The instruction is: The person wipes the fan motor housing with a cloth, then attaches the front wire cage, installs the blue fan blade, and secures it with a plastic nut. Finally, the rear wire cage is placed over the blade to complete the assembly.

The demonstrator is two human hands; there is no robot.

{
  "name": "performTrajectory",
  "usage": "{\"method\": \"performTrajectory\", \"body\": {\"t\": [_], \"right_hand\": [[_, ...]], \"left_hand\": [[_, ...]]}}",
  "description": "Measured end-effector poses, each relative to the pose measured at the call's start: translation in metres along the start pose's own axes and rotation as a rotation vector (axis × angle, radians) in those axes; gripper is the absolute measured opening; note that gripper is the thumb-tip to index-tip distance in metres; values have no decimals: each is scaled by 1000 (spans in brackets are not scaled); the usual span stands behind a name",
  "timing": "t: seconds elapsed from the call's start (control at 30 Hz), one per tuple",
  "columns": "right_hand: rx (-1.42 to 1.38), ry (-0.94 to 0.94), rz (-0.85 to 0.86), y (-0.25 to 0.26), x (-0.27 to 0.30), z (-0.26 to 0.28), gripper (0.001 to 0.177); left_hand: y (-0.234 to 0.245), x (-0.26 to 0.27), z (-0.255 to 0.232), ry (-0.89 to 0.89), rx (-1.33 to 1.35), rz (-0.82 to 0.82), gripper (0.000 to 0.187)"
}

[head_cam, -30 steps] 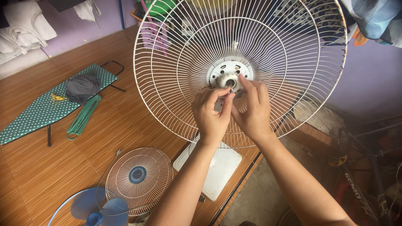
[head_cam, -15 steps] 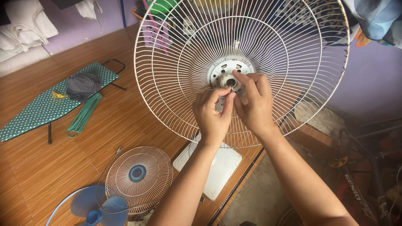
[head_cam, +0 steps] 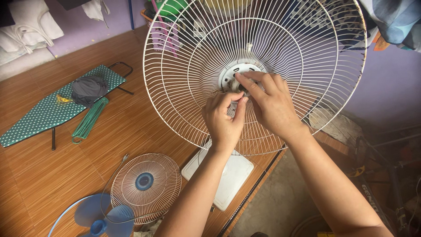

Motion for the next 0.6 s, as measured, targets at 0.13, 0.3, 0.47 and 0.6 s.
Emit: {"method": "performTrajectory", "body": {"t": [0.13, 0.3, 0.47, 0.6], "right_hand": [[34, 4, 5, -1, 0, 2, 66], [15, -21, -81, -3, 4, 3, 72], [21, -87, -184, -7, 10, -3, 64], [29, -96, -252, -11, 18, -3, 60]], "left_hand": [[-1, 0, 2, 17, -6, 15, 11], [-1, -1, 1, 17, -39, 3, 11], [-1, -2, 0, 24, -43, 10, 11], [0, -1, 0, 21, -38, 13, 11]]}}
Point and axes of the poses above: each hand's wrist, its own x-axis away from the middle knuckle, its own y-axis out of the back of the hand, z = x × y, the point moved 7 cm from there along -x, towards the middle knuckle, and after that the axes turned 11 degrees about y, right-handed, at the moved point
